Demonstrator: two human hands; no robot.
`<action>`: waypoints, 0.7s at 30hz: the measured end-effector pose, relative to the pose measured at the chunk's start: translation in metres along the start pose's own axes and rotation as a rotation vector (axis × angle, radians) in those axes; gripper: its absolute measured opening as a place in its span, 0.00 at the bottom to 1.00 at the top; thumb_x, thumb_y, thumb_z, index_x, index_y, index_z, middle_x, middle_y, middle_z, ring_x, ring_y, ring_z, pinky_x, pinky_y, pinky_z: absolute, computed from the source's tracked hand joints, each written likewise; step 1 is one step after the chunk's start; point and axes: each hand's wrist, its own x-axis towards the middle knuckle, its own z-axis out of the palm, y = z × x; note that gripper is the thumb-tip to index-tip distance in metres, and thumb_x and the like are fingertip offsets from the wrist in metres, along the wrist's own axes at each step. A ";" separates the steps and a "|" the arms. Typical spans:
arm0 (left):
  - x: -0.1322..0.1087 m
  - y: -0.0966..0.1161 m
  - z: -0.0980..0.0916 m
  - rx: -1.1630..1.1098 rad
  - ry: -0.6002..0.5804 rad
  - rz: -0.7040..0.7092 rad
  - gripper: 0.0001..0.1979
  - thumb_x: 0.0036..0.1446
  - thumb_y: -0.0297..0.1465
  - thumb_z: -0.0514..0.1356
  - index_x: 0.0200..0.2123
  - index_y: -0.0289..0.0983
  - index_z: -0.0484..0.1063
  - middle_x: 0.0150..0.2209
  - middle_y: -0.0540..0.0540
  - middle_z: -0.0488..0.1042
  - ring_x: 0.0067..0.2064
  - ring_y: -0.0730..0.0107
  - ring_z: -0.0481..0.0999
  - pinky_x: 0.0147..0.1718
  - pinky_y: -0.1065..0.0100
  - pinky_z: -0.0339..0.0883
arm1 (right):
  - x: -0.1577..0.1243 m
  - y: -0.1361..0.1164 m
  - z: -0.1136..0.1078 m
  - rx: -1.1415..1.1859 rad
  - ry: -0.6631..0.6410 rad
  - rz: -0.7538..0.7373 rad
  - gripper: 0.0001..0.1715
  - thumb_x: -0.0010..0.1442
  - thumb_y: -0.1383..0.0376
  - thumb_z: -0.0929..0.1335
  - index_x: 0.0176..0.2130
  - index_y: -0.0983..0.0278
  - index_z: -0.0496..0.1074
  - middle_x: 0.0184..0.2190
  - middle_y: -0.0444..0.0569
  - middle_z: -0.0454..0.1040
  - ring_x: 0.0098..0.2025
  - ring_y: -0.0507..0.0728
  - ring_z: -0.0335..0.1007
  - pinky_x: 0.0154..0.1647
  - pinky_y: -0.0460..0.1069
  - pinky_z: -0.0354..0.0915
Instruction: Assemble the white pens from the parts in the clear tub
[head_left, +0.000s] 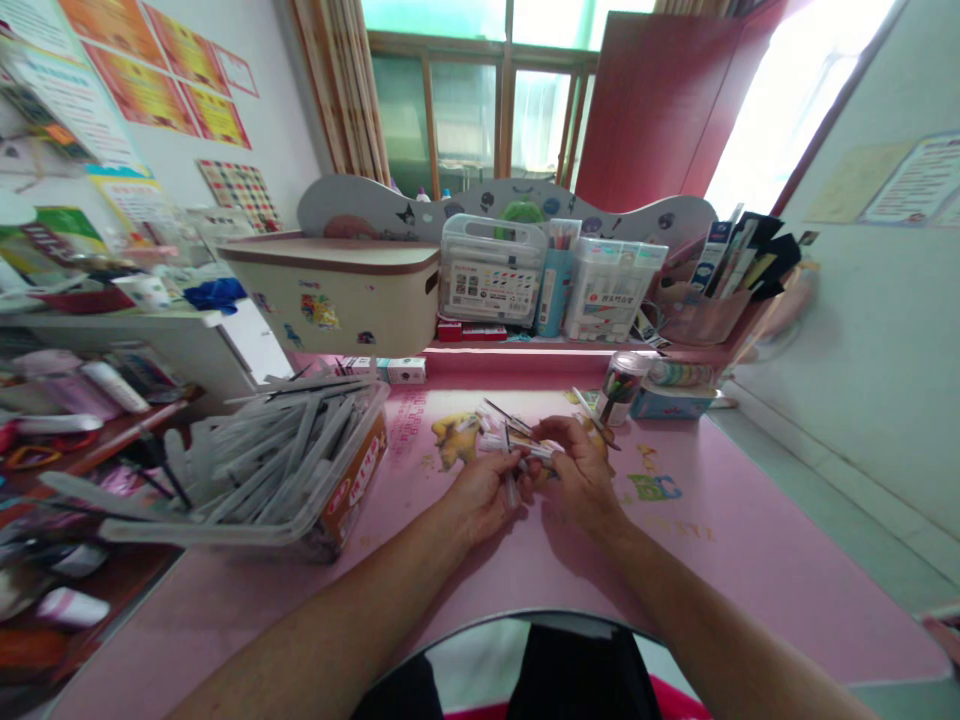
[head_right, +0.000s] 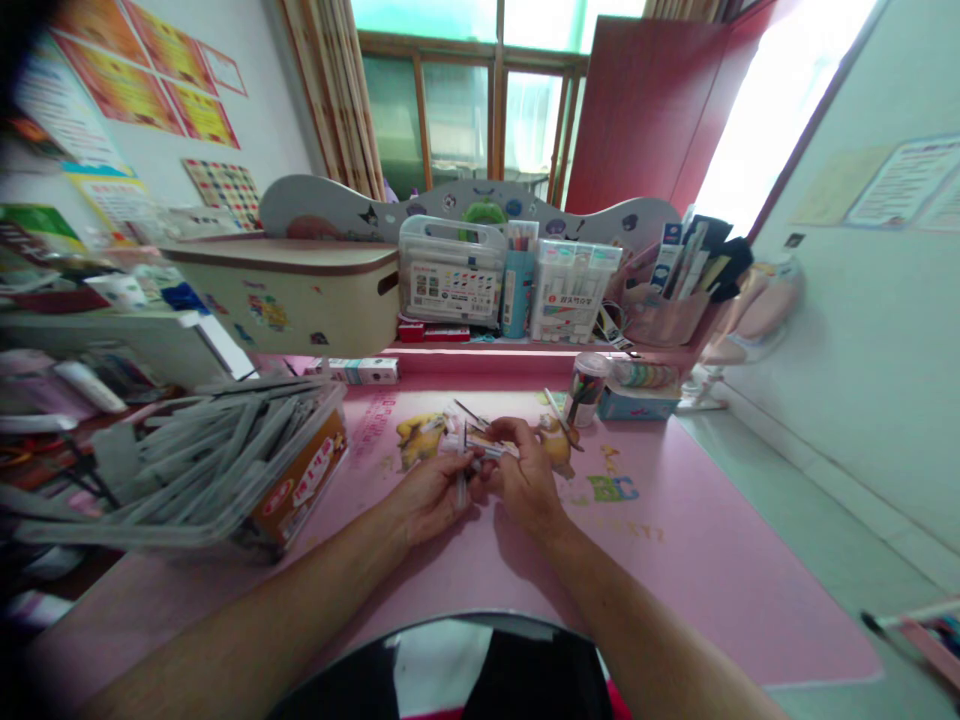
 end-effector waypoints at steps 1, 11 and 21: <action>-0.002 0.003 0.002 0.025 0.005 0.018 0.07 0.61 0.19 0.53 0.32 0.30 0.68 0.25 0.45 0.71 0.21 0.79 0.70 0.15 0.82 0.62 | 0.001 -0.001 -0.001 -0.013 0.032 -0.017 0.20 0.49 0.73 0.63 0.41 0.58 0.71 0.40 0.47 0.74 0.44 0.59 0.70 0.47 0.52 0.67; -0.088 0.060 0.035 0.395 -0.163 0.396 0.05 0.55 0.25 0.61 0.36 0.37 0.71 0.23 0.52 0.69 0.16 0.84 0.57 0.13 0.81 0.46 | 0.005 0.005 -0.004 -0.215 0.032 -0.058 0.15 0.52 0.71 0.62 0.39 0.60 0.71 0.36 0.49 0.73 0.40 0.60 0.69 0.44 0.54 0.64; -0.149 0.145 -0.018 0.803 0.325 0.827 0.09 0.53 0.18 0.57 0.36 0.34 0.71 0.22 0.52 0.69 0.21 0.80 0.65 0.18 0.82 0.56 | 0.000 0.008 0.000 -0.225 -0.055 0.070 0.11 0.53 0.68 0.64 0.38 0.60 0.71 0.37 0.49 0.72 0.36 0.58 0.70 0.30 0.50 0.68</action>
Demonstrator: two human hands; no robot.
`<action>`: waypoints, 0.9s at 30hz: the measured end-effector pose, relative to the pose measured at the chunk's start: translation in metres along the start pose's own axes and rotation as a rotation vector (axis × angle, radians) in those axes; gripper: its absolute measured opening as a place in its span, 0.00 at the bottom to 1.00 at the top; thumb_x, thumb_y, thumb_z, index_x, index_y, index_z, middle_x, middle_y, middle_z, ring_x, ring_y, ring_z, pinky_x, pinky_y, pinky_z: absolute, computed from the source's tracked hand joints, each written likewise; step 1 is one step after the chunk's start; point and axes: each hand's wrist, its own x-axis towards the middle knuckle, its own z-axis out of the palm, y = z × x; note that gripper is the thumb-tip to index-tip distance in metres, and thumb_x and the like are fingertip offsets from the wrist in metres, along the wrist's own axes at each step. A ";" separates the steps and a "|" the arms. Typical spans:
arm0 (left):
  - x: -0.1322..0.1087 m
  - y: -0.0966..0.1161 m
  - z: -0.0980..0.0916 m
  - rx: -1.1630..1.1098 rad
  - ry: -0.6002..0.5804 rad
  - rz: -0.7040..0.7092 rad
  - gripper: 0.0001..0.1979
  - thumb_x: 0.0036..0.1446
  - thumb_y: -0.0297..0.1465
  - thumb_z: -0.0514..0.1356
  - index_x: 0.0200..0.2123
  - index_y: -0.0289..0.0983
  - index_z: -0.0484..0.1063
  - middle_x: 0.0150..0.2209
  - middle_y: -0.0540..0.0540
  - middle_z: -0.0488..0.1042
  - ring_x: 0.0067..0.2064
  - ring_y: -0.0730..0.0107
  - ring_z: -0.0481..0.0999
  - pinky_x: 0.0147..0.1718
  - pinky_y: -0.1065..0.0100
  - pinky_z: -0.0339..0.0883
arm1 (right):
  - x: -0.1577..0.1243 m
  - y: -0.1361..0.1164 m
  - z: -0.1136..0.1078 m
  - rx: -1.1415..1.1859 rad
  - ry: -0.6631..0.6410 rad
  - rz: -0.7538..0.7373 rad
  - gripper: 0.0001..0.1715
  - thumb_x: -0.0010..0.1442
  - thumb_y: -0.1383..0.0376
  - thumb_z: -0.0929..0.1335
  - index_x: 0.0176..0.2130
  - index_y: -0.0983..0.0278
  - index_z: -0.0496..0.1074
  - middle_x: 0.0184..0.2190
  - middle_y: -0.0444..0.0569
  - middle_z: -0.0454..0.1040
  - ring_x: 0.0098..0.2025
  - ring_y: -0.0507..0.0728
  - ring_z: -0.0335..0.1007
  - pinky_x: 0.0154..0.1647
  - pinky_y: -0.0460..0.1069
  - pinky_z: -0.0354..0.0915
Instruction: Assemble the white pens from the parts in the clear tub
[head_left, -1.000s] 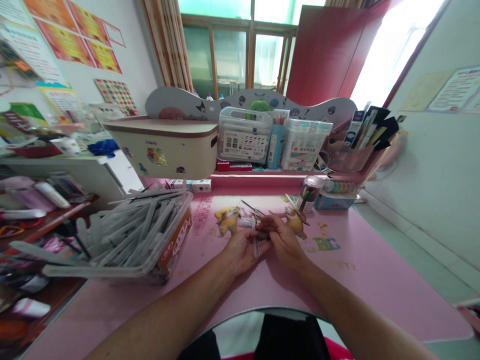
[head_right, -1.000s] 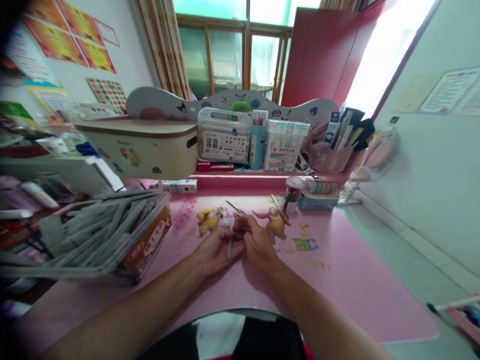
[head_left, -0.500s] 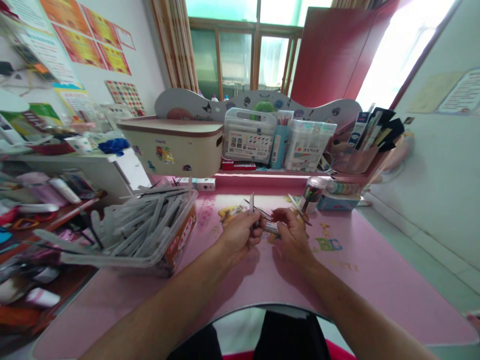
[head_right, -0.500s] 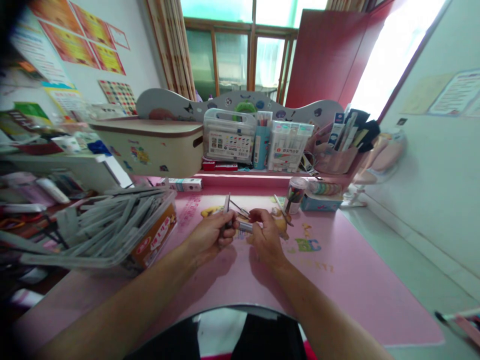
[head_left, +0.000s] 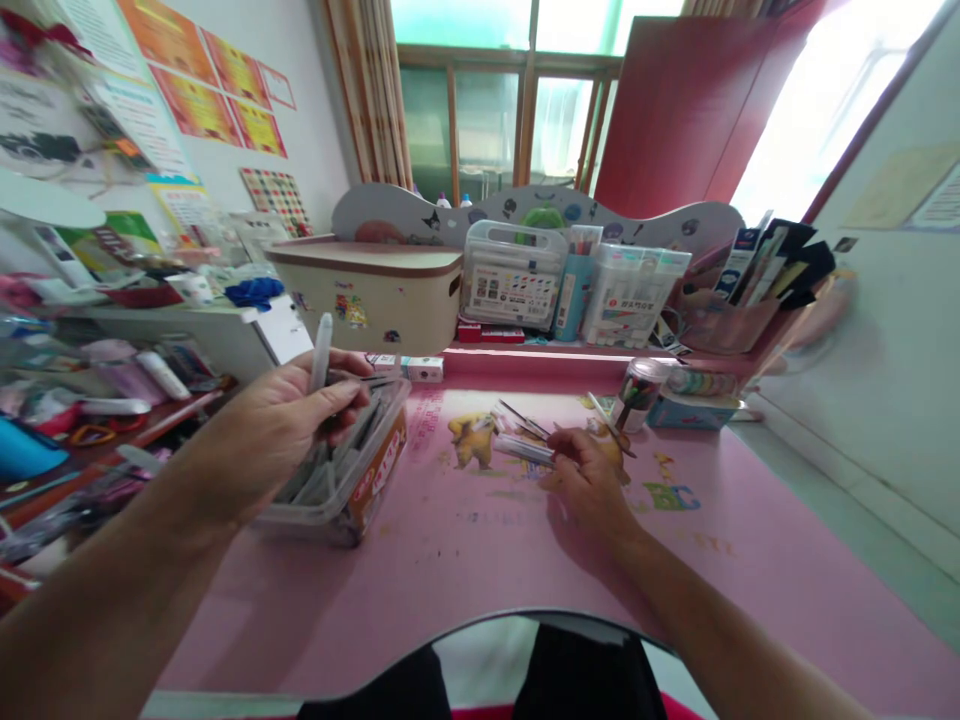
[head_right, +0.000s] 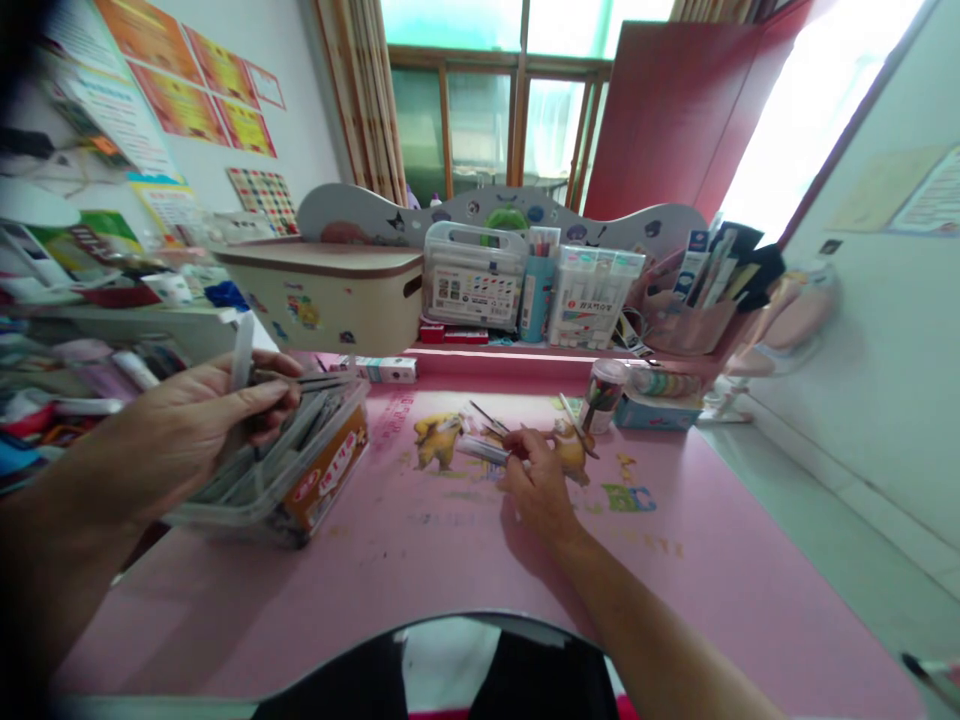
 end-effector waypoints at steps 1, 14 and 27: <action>0.003 -0.004 -0.004 0.028 0.006 -0.008 0.09 0.52 0.19 0.57 0.37 0.34 0.71 0.22 0.53 0.68 0.21 0.81 0.64 0.17 0.82 0.55 | 0.000 0.000 0.000 -0.001 -0.009 0.011 0.11 0.53 0.68 0.64 0.38 0.61 0.71 0.37 0.49 0.71 0.34 0.57 0.70 0.28 0.49 0.68; 0.024 0.000 -0.015 0.069 0.140 0.190 0.09 0.51 0.27 0.60 0.38 0.38 0.68 0.24 0.54 0.67 0.19 0.81 0.58 0.14 0.81 0.50 | 0.001 0.003 -0.002 -0.118 -0.028 -0.078 0.10 0.53 0.69 0.63 0.36 0.62 0.71 0.33 0.46 0.70 0.32 0.55 0.69 0.29 0.48 0.67; 0.020 -0.015 -0.019 1.029 0.063 0.134 0.11 0.59 0.31 0.51 0.41 0.38 0.71 0.37 0.48 0.76 0.39 0.63 0.73 0.43 0.63 0.65 | 0.002 0.011 -0.002 -0.095 -0.093 -0.083 0.10 0.53 0.69 0.63 0.37 0.61 0.70 0.27 0.42 0.66 0.27 0.53 0.66 0.27 0.47 0.66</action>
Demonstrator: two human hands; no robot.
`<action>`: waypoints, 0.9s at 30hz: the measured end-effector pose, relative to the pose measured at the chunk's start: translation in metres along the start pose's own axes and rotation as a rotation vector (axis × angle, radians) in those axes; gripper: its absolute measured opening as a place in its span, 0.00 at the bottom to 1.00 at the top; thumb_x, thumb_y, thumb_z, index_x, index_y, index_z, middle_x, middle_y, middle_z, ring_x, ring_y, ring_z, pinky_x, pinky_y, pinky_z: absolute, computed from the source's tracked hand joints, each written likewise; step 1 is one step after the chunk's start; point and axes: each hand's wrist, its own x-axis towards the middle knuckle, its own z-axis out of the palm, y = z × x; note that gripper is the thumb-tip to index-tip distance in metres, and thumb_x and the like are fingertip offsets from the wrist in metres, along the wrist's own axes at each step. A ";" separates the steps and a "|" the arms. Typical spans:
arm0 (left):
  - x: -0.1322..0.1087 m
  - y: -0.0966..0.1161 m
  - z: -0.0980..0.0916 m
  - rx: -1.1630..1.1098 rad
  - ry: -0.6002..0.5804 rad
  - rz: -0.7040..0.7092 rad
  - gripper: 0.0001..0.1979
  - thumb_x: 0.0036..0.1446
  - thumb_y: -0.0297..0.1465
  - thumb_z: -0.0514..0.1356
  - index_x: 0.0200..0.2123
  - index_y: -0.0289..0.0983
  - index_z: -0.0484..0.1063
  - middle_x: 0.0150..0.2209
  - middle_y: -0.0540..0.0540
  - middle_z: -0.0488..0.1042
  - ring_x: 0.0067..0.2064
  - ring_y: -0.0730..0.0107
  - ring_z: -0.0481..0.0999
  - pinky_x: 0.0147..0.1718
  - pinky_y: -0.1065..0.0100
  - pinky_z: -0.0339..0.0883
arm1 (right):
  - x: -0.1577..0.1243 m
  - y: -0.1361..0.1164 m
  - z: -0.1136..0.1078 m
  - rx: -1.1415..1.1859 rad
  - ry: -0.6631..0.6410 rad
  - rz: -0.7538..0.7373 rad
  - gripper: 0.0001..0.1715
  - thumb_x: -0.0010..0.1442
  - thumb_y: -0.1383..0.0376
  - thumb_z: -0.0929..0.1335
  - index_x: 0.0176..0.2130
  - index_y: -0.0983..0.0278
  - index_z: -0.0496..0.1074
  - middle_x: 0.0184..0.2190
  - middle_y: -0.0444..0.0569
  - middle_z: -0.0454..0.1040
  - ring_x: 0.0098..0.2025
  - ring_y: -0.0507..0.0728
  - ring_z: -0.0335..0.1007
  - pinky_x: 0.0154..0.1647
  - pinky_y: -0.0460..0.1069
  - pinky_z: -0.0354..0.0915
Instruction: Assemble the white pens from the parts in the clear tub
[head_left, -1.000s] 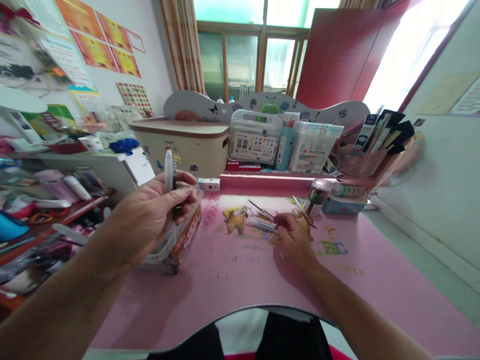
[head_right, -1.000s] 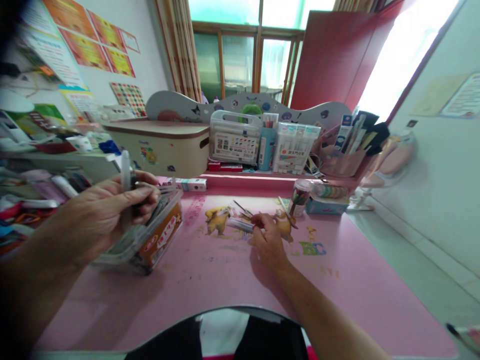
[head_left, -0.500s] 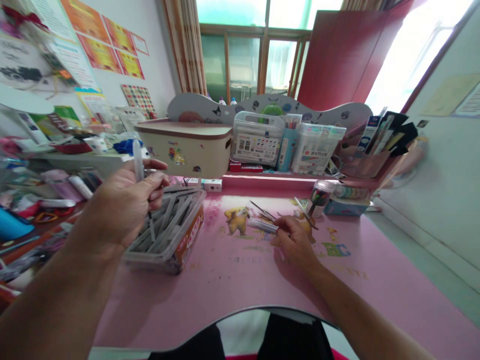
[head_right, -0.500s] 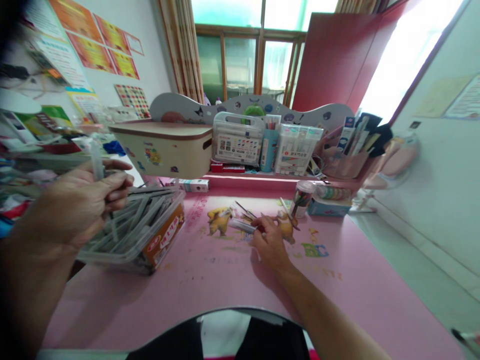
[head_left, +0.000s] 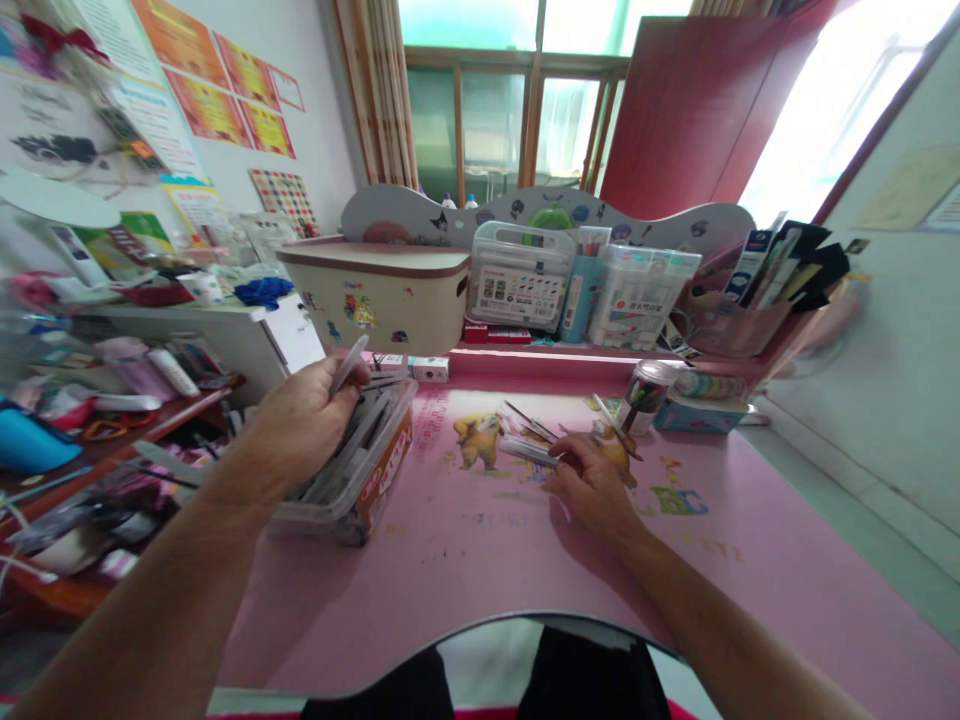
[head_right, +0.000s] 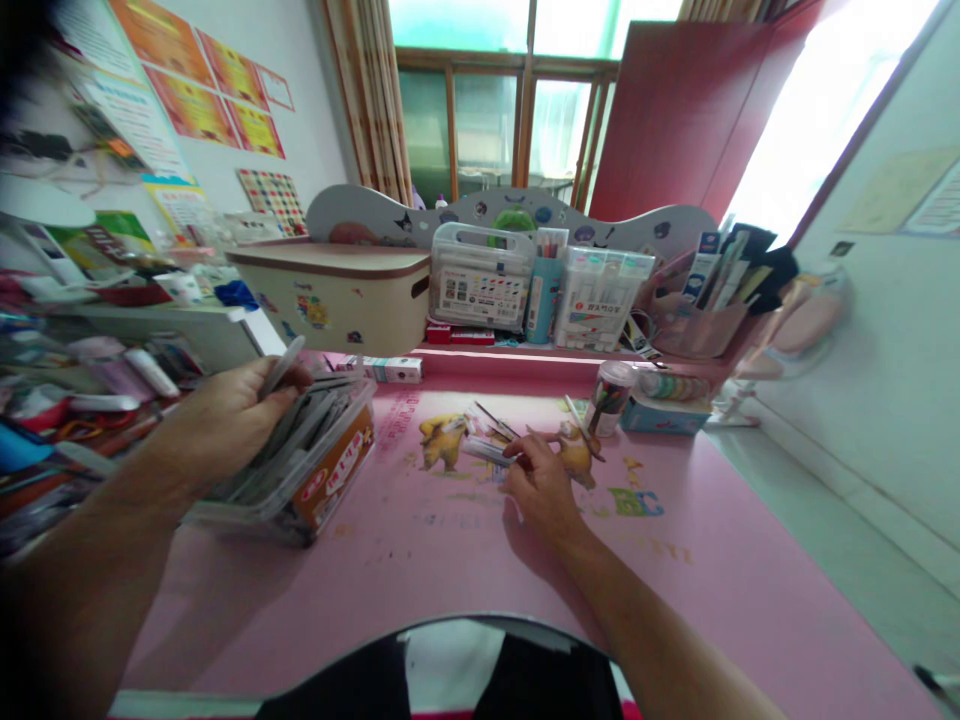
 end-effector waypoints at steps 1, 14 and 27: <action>0.000 0.001 0.000 0.030 0.001 0.011 0.11 0.59 0.31 0.50 0.40 0.38 0.70 0.38 0.46 0.76 0.40 0.62 0.74 0.44 0.62 0.65 | 0.000 0.000 0.000 0.000 -0.004 0.001 0.10 0.53 0.69 0.64 0.37 0.61 0.70 0.27 0.42 0.66 0.27 0.53 0.66 0.26 0.47 0.65; 0.004 -0.009 0.009 0.211 0.115 0.174 0.21 0.58 0.32 0.48 0.51 0.32 0.69 0.51 0.35 0.71 0.57 0.48 0.67 0.58 0.51 0.58 | 0.000 -0.002 -0.001 -0.028 -0.003 -0.015 0.09 0.53 0.70 0.64 0.36 0.62 0.70 0.29 0.43 0.65 0.29 0.54 0.66 0.26 0.46 0.65; -0.003 -0.001 0.014 0.219 0.072 0.219 0.29 0.54 0.21 0.47 0.61 0.27 0.60 0.58 0.33 0.66 0.61 0.52 0.62 0.62 0.54 0.53 | 0.001 -0.004 -0.003 -0.077 0.027 -0.042 0.10 0.51 0.71 0.63 0.35 0.61 0.70 0.29 0.44 0.66 0.29 0.55 0.65 0.28 0.48 0.63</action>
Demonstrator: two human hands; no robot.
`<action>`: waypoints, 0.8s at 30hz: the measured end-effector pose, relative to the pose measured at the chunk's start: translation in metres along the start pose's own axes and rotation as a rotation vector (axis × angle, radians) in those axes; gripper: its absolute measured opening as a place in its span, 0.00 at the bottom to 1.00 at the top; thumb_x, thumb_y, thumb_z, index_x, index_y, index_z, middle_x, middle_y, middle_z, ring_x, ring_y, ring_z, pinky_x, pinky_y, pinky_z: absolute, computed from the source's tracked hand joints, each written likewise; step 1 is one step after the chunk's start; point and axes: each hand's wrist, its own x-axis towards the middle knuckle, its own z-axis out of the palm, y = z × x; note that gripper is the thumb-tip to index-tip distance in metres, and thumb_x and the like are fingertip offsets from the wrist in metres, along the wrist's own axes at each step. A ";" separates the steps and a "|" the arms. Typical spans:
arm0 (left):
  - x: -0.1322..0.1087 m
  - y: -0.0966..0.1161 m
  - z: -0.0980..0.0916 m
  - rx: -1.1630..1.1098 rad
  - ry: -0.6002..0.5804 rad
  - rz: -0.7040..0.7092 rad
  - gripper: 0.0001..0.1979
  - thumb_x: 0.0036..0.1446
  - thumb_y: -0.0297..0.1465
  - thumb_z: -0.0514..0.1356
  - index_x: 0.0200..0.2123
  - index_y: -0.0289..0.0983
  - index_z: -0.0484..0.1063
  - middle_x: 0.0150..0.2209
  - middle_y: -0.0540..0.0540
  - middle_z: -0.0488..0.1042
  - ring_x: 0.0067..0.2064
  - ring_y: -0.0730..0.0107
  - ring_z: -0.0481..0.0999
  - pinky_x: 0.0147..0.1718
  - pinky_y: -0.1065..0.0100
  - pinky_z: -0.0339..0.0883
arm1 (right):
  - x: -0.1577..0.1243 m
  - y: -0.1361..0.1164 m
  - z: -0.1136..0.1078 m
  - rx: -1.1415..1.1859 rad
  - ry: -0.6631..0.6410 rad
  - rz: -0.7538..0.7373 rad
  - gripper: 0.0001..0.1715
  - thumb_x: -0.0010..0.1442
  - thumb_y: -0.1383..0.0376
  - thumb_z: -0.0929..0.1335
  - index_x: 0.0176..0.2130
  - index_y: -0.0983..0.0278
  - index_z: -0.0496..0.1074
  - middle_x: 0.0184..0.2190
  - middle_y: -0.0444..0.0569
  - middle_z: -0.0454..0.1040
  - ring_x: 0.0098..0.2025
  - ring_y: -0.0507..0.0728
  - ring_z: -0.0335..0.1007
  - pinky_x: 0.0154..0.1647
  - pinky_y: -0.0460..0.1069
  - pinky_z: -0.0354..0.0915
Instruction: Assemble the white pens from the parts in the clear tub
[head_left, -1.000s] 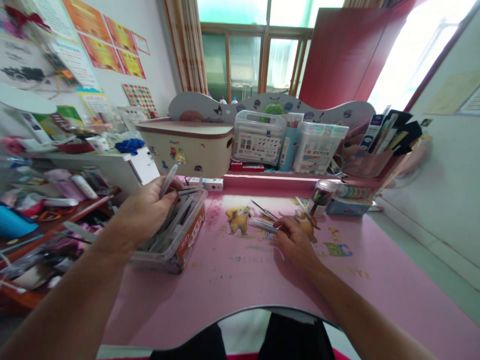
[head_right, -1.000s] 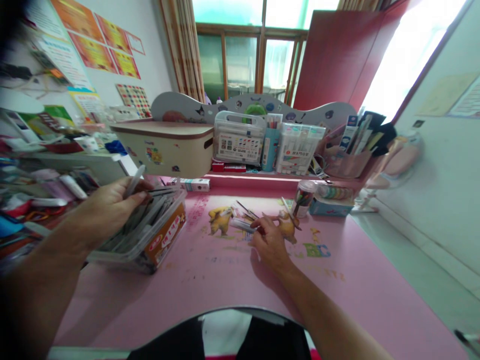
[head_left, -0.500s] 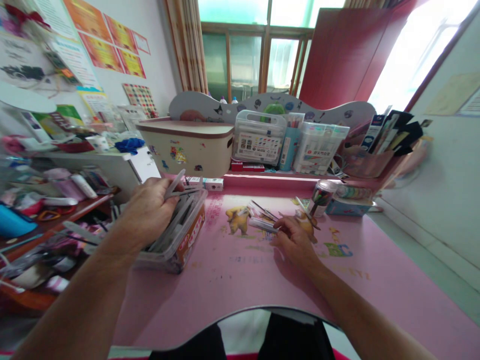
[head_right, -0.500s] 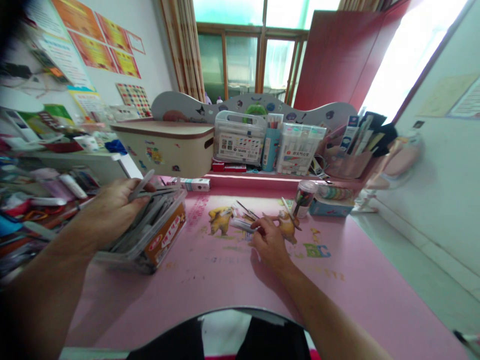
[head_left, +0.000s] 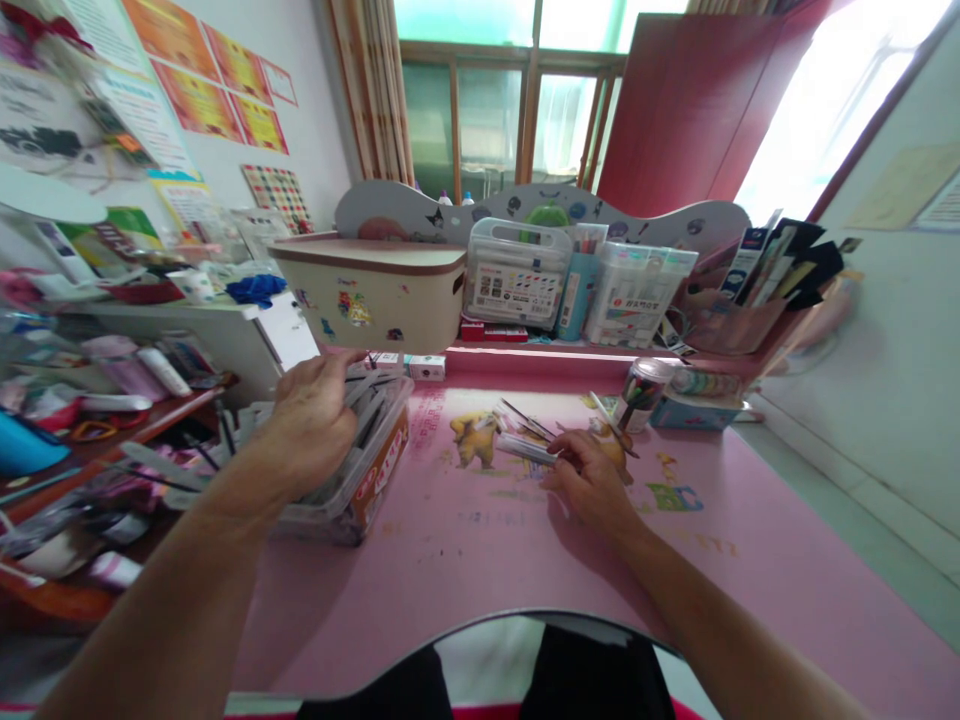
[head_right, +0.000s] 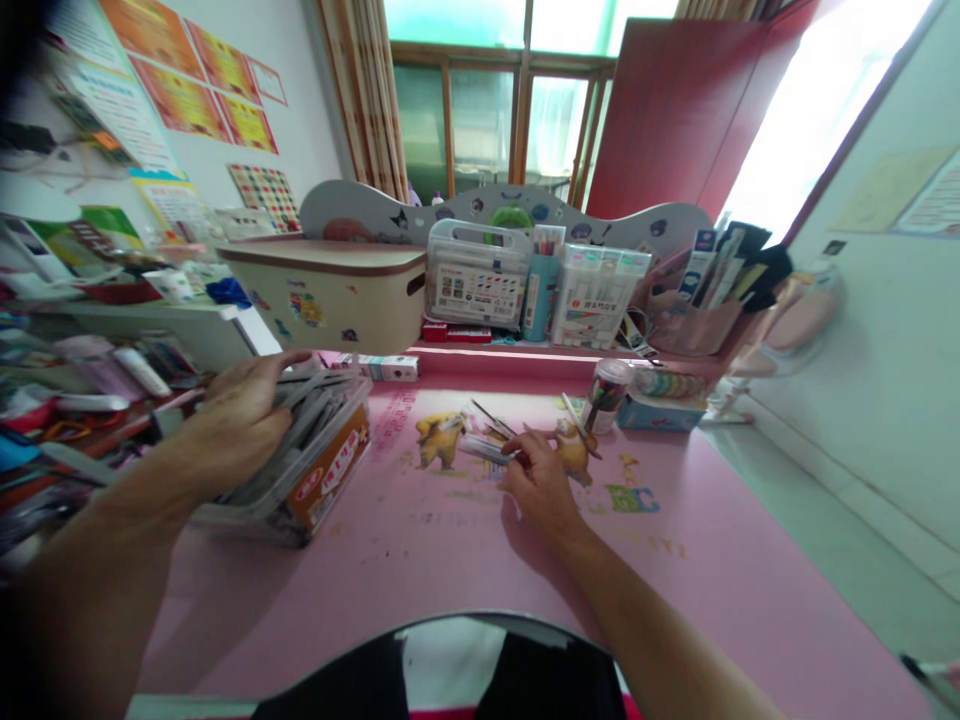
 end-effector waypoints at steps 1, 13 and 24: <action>-0.001 0.000 -0.001 -0.004 -0.003 0.008 0.29 0.54 0.21 0.47 0.61 0.28 0.60 0.58 0.33 0.66 0.62 0.53 0.62 0.62 0.54 0.53 | 0.000 -0.001 0.000 0.005 0.000 0.016 0.10 0.51 0.70 0.63 0.35 0.61 0.70 0.29 0.44 0.66 0.29 0.55 0.65 0.27 0.48 0.63; -0.003 0.004 -0.005 0.070 -0.069 0.000 0.23 0.59 0.26 0.47 0.57 0.28 0.66 0.51 0.33 0.70 0.53 0.51 0.70 0.56 0.54 0.61 | 0.003 -0.001 -0.003 -0.069 0.032 -0.044 0.10 0.51 0.71 0.63 0.34 0.62 0.70 0.31 0.46 0.68 0.31 0.55 0.64 0.30 0.49 0.60; -0.033 0.072 -0.002 -0.232 0.233 0.288 0.15 0.63 0.32 0.50 0.49 0.39 0.70 0.45 0.41 0.75 0.49 0.56 0.73 0.51 0.57 0.65 | 0.012 0.017 -0.010 -0.702 0.026 -0.124 0.08 0.54 0.72 0.65 0.33 0.64 0.74 0.35 0.54 0.72 0.43 0.63 0.64 0.47 0.56 0.57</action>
